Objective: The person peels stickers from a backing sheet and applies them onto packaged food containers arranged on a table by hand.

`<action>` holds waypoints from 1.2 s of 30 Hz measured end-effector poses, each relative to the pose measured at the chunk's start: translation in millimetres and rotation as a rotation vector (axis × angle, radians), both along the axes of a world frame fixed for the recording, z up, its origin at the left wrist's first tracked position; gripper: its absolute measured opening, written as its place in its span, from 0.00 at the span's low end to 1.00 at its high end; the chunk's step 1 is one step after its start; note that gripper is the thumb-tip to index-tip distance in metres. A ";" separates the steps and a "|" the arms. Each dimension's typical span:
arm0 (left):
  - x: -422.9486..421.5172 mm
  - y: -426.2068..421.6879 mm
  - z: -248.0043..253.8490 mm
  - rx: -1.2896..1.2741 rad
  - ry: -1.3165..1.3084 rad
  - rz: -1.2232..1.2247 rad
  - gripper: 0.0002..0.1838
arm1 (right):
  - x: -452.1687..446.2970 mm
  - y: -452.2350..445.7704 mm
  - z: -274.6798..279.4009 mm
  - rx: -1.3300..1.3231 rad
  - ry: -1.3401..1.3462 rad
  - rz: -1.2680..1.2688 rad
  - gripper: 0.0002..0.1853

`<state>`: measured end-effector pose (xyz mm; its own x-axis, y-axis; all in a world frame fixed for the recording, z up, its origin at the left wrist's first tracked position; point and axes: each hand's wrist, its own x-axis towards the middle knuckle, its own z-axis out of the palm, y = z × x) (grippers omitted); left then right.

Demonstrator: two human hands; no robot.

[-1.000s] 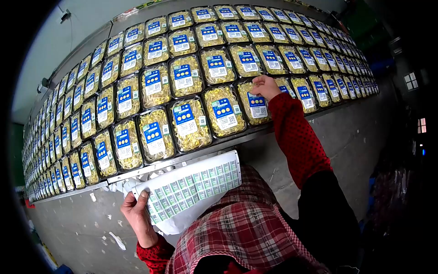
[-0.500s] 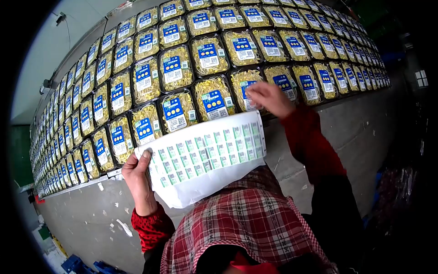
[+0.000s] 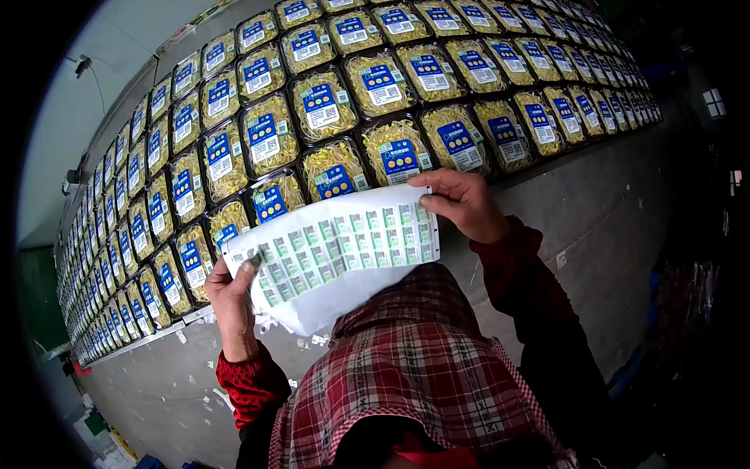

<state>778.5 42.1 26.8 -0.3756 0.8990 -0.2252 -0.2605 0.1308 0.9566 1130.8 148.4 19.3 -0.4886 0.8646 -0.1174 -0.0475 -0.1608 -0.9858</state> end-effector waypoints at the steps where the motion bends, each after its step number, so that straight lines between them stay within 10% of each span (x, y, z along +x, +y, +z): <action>1: -0.1 0.0 -0.8 -0.003 0.002 -0.001 0.09 | 3.5 0.2 -1.3 0.064 -0.079 -0.028 0.19; 18: 20.8 -0.2 3.9 0.057 0.111 0.051 0.07 | 24.0 5.0 16.9 0.090 -0.397 0.168 0.07; 21: 21.8 -0.1 10.0 0.066 0.143 0.087 0.06 | 18.5 -1.3 21.1 -0.090 -0.067 0.060 0.09; 29: 24.8 -5.7 23.7 0.073 0.241 0.041 0.06 | 32.5 15.2 22.0 0.440 -0.594 0.368 0.11; 36: 34.8 2.7 23.7 -0.036 0.261 -0.006 0.07 | -10.4 17.7 39.3 0.435 -0.452 0.476 0.08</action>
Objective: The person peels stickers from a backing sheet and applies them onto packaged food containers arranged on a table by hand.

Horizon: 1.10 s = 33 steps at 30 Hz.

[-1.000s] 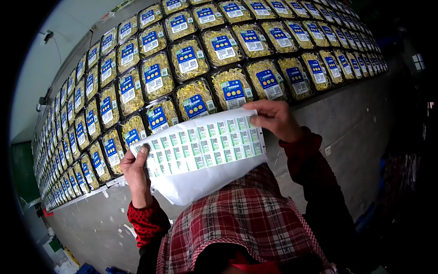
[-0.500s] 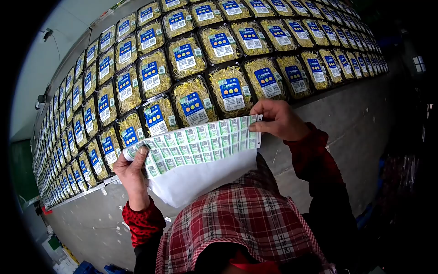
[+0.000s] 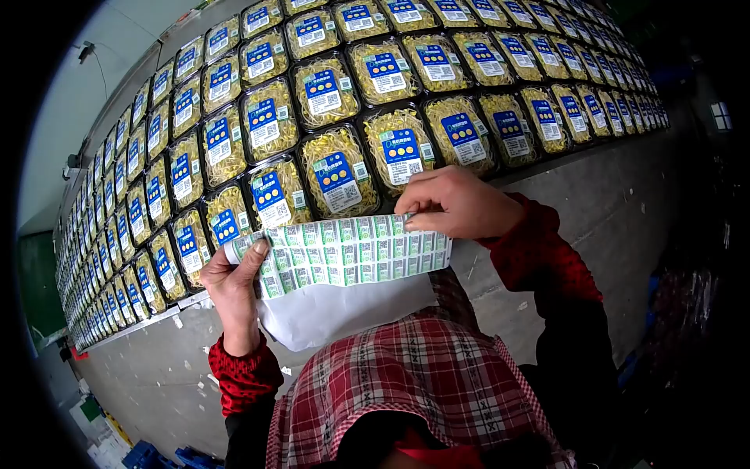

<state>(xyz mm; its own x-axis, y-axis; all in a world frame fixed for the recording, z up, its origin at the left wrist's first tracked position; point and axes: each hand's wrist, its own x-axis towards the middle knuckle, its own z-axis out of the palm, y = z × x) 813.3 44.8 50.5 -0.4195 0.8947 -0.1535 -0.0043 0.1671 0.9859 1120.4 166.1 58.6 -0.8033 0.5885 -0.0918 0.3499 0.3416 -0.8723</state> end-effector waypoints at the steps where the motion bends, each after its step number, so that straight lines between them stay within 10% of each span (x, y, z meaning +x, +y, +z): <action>1: -1.0 0.0 -0.8 -0.001 -0.001 0.001 0.07 | -3.0 -1.1 -2.0 -0.001 -0.001 0.001 0.08; 13: -13.1 20.4 -33.5 -0.161 -0.128 -0.006 0.07 | -19.5 -33.7 -10.0 0.916 -0.025 -0.147 0.06; 17: -17.6 26.8 -47.8 -0.233 -0.156 -0.012 0.08 | -11.9 -31.9 -8.7 0.537 0.252 -0.196 0.02; 19: -30.3 26.4 -61.6 -0.284 -0.166 0.016 0.08 | 8.4 -1.1 -9.8 -0.228 0.280 -0.499 0.05; 21: -31.7 26.2 -64.0 -0.245 -0.194 0.041 0.08 | 38.1 46.8 -33.1 -0.399 0.171 -0.919 0.07; 33: 0.7 42.2 -42.7 -0.266 -0.130 0.026 0.09 | 57.3 106.0 -131.4 0.457 -0.506 -0.891 0.14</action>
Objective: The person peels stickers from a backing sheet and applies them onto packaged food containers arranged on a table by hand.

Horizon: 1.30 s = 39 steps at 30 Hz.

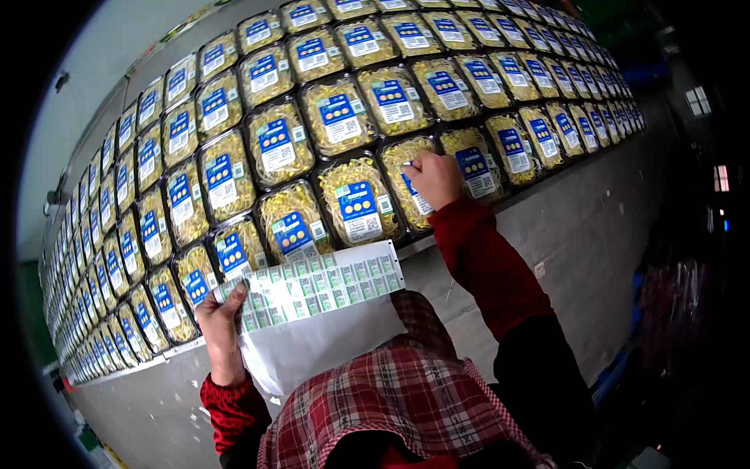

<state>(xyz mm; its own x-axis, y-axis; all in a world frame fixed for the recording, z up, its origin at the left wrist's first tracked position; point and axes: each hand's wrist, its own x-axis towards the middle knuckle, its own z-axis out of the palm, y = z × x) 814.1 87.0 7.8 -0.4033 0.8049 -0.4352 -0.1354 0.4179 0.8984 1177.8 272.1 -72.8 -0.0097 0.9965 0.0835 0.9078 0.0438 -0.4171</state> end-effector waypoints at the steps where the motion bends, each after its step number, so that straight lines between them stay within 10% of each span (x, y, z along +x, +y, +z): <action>1: -4.8 -0.7 -8.2 0.010 0.013 0.002 0.09 | 10.0 1.0 0.8 0.039 -0.021 0.004 0.15; 9: 11.9 12.5 -12.6 0.080 -0.013 -0.056 0.09 | 121.5 26.0 4.2 -0.058 0.624 -0.156 0.12; 18: 29.6 27.2 -2.0 0.063 0.005 -0.072 0.06 | 130.1 28.2 2.8 0.085 -0.008 -0.282 0.19; 23: 46.9 40.3 -2.0 0.092 -0.029 -0.112 0.09 | 217.1 67.8 -0.8 -0.037 0.700 -0.329 0.20; 33: 96.9 71.8 7.2 0.062 0.053 -0.109 0.10 | 211.1 97.0 27.1 -0.129 -0.183 -0.137 0.21; 39: 124.0 65.2 6.5 0.111 0.065 -0.070 0.09 | 333.7 126.0 32.5 -0.207 0.578 -0.240 0.19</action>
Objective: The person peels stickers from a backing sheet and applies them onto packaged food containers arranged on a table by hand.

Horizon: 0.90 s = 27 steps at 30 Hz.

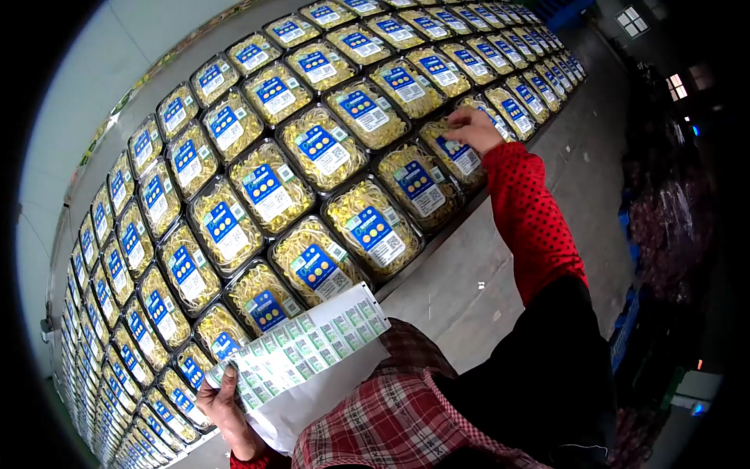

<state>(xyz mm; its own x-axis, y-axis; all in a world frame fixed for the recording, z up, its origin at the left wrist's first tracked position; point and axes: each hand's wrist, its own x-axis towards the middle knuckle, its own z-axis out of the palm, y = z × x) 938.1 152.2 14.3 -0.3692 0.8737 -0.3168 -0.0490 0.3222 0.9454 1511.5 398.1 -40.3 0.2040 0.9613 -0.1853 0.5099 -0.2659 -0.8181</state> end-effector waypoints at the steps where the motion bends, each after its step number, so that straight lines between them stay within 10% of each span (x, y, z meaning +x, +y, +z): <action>1: 6.4 0.6 3.3 0.010 0.002 0.016 0.09 | 6.7 2.7 -7.8 0.037 0.054 0.052 0.18; 7: 48.6 -17.5 18.5 0.051 0.030 0.086 0.08 | 20.8 32.1 -37.9 0.022 0.066 0.163 0.19; 17: 145.1 -87.5 27.5 -0.096 0.091 0.311 0.07 | 16.9 23.7 -35.5 0.400 -0.766 0.189 0.23; 19: 163.5 -91.3 17.9 -0.037 0.042 0.355 0.07 | 10.4 13.0 -18.7 0.399 -0.609 0.397 0.21; 21: 187.5 -83.4 26.5 -0.026 -0.020 0.359 0.06 | -39.3 -33.1 15.1 0.022 0.125 0.606 0.22; 27: 239.7 -56.1 29.6 0.133 -0.121 0.271 0.08 | -81.7 -124.2 67.9 0.175 0.152 1.268 0.25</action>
